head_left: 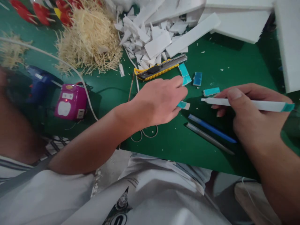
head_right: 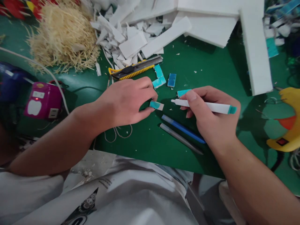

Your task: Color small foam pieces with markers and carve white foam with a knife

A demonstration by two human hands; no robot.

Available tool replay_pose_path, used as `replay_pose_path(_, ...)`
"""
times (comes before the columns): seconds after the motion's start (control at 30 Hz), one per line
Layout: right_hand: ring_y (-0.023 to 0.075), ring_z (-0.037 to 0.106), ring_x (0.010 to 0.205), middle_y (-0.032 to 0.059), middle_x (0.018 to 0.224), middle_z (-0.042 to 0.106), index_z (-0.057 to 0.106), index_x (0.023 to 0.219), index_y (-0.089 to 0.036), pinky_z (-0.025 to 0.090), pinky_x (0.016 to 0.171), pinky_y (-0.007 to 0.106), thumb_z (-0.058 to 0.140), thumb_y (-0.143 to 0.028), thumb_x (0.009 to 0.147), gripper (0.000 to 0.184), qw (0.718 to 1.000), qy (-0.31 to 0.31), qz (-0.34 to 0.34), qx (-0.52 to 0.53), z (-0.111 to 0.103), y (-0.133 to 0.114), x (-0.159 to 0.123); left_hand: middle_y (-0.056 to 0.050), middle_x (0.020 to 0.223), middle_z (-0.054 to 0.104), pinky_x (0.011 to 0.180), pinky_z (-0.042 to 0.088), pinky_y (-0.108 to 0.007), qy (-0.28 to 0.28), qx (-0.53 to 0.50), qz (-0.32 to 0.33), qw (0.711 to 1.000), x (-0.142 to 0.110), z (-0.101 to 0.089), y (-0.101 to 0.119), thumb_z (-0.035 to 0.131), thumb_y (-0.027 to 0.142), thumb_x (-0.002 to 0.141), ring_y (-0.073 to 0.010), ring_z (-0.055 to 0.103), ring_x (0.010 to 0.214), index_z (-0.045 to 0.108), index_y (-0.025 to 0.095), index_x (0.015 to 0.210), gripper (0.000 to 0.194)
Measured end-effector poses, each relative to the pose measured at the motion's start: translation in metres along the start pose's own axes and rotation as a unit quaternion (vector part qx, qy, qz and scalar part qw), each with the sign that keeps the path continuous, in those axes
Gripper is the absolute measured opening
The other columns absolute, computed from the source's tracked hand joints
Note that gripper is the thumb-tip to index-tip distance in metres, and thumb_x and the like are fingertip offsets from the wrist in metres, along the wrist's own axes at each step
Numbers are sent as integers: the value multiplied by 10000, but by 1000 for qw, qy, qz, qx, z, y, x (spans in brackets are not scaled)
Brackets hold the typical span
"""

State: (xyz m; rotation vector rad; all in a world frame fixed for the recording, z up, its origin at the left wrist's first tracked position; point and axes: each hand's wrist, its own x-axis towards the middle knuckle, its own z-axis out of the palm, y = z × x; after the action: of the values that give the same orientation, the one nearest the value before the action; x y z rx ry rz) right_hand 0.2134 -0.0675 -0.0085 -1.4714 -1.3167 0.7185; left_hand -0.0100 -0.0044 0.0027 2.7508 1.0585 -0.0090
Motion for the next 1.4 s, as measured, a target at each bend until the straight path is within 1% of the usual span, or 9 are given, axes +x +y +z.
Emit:
replay_pose_path(0.13, 116, 606, 493, -5, 602, 707, 844, 742, -239, 446, 476, 268, 746, -229, 877, 168, 999, 2, -16, -33, 0, 0, 0, -51, 1111, 696, 770, 516, -358, 32, -20, 3, 999, -1, 6, -3, 711, 296, 947, -230, 718, 914, 753, 219, 1114, 189)
replay_pose_path(0.47, 125, 603, 503, -4, 616, 727, 850, 743, -256, 476, 481, 270, 790, -278, 857, 131, 996, -56, 14, -66, -3, -4, 4, -66, 1086, 717, 771, 499, -364, 19, 14, -12, 1000, -1, 0, 0, 679, 292, 949, -240, 717, 904, 766, 191, 1101, 202)
replay_pose_path(0.6, 125, 597, 500, -5, 607, 705, 832, 745, -246, 475, 483, 278, 799, -293, 864, 132, 997, -45, 7, -61, 0, 0, 2, -75, 1081, 722, 772, 497, -376, 34, 1, 4, 999, 0, 6, 0, 641, 267, 968, -245, 713, 901, 761, 180, 1093, 194)
replay_pose_path(0.73, 129, 587, 501, -18, 603, 683, 836, 807, -259, 471, 479, 287, 816, -375, 889, 144, 998, -28, -20, -53, 4, 4, 0, -79, 1071, 725, 779, 500, -377, 41, -15, -16, 999, 1, 9, 5, 605, 264, 998, -253, 718, 926, 760, 170, 1085, 201)
replay_pose_path(0.83, 140, 601, 510, -27, 597, 680, 818, 789, -278, 488, 484, 296, 809, -352, 869, 109, 997, -55, 13, -60, 5, 1, 1, -82, 1083, 726, 782, 500, -371, 43, -20, -32, 998, 3, 10, 9, 608, 258, 1006, -253, 722, 955, 765, 169, 1082, 196)
replay_pose_path(0.97, 147, 601, 506, -37, 578, 671, 808, 768, -289, 488, 481, 295, 817, -316, 826, 65, 996, -60, 15, -70, 5, -5, 4, -83, 1098, 726, 782, 498, -370, 49, -24, -34, 998, 4, 11, 10, 607, 244, 1008, -249, 719, 956, 766, 172, 1091, 193)
replay_pose_path(1.07, 137, 573, 467, -33, 553, 662, 783, 686, -283, 453, 449, 284, 769, -273, 838, 153, 995, -69, 31, -67, 6, -6, 4, -83, 1110, 725, 777, 492, -365, 49, -26, -32, 998, 4, 12, 10, 601, 249, 1013, -248, 714, 963, 765, 174, 1097, 199)
replay_pose_path(1.23, 159, 618, 507, -36, 586, 690, 815, 753, -290, 485, 470, 304, 798, -302, 826, 76, 996, -40, 21, -78, 6, -5, 4, -78, 1089, 721, 768, 489, -362, 57, -27, -32, 998, 3, 13, 10, 611, 250, 1006, -241, 706, 934, 760, 176, 1078, 181)
replay_pose_path(1.4, 153, 598, 483, -27, 580, 676, 797, 695, -298, 480, 484, 313, 769, -273, 848, 158, 996, -54, 26, -68, 6, -4, 3, -78, 1103, 719, 775, 507, -368, 51, -28, -47, 997, 4, 13, 11, 610, 249, 998, -242, 707, 935, 757, 180, 1084, 184)
